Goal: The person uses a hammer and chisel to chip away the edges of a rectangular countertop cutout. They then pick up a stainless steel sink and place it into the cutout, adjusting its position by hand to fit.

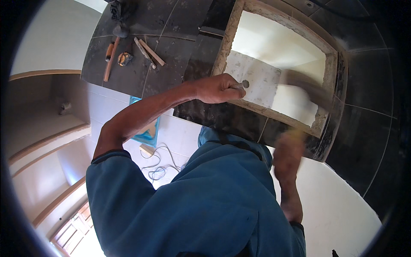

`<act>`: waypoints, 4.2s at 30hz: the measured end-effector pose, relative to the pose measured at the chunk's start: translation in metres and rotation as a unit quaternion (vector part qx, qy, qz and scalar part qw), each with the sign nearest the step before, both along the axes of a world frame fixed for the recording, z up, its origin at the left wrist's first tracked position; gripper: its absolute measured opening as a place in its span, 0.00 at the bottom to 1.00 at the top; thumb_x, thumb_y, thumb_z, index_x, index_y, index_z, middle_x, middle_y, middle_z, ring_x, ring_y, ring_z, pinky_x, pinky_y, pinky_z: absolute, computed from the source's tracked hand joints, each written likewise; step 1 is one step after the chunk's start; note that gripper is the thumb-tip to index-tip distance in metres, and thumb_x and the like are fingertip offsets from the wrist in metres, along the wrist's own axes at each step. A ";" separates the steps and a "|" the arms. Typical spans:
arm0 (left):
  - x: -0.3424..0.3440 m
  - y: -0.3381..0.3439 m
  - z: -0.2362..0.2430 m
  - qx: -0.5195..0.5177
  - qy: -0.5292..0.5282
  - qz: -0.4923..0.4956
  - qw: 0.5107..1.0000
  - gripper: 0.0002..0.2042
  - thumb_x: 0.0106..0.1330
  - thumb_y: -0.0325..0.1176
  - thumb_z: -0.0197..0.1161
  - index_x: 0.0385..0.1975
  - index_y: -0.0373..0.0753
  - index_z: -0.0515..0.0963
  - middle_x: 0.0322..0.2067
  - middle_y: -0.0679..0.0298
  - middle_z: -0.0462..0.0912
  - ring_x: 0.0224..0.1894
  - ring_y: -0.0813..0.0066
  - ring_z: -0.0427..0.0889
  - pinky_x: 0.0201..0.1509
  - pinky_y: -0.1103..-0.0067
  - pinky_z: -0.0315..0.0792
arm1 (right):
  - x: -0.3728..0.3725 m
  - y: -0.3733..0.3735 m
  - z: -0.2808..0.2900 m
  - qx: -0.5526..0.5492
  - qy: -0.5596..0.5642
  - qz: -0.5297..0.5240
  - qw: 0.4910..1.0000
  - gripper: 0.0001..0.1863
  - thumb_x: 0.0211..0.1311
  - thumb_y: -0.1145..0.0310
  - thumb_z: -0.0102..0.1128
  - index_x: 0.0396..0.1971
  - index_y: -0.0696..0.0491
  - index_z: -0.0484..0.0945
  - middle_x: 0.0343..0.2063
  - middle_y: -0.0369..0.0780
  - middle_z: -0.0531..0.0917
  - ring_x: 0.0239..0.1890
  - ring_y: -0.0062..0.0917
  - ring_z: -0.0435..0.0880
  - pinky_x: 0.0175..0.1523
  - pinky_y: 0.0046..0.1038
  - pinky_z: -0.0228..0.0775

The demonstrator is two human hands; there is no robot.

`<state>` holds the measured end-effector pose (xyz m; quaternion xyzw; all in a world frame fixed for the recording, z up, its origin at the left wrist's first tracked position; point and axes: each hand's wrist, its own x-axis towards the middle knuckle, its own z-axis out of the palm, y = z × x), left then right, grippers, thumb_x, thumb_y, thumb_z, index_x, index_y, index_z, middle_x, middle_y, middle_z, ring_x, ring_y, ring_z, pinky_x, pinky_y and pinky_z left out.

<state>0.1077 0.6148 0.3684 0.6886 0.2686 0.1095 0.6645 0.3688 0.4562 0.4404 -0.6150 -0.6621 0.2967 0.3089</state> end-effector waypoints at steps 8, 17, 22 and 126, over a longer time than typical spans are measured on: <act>0.004 -0.004 -0.029 0.045 -0.046 -0.001 0.998 0.22 0.76 0.43 0.53 0.17 0.40 0.69 0.11 0.73 0.59 0.14 0.82 0.56 0.18 0.73 0.51 | 0.006 -0.017 -0.017 0.007 -0.029 0.017 0.999 0.16 0.75 0.57 0.49 0.35 0.57 0.72 0.27 0.42 0.78 0.26 0.29 0.79 0.26 0.35 0.67; -0.002 -0.001 -0.013 0.070 0.030 -0.055 0.996 0.17 0.75 0.43 0.52 0.25 0.39 0.72 0.13 0.73 0.63 0.16 0.80 0.60 0.20 0.74 0.57 | -0.016 -0.008 0.000 -0.179 0.008 -0.007 0.984 0.17 0.77 0.58 0.48 0.39 0.60 0.72 0.20 0.48 0.79 0.21 0.43 0.80 0.27 0.38 0.68; -0.007 0.018 -0.032 -0.040 -0.122 0.189 0.974 0.18 0.72 0.41 0.54 0.19 0.40 0.67 0.17 0.76 0.59 0.18 0.85 0.55 0.21 0.77 0.51 | -0.003 -0.004 0.000 -0.148 0.072 -0.125 0.978 0.19 0.78 0.56 0.48 0.38 0.59 0.71 0.20 0.43 0.76 0.23 0.28 0.77 0.28 0.32 0.65; 0.276 0.010 0.010 -0.063 -0.037 0.393 0.917 0.16 0.71 0.43 0.61 0.46 0.36 0.80 0.33 0.70 0.79 0.25 0.87 0.65 0.27 0.85 0.61 | 0.171 -0.067 -0.056 -0.156 0.267 -0.253 0.917 0.13 0.75 0.58 0.54 0.35 0.52 0.73 0.16 0.28 0.70 0.18 0.11 0.66 0.23 0.21 0.58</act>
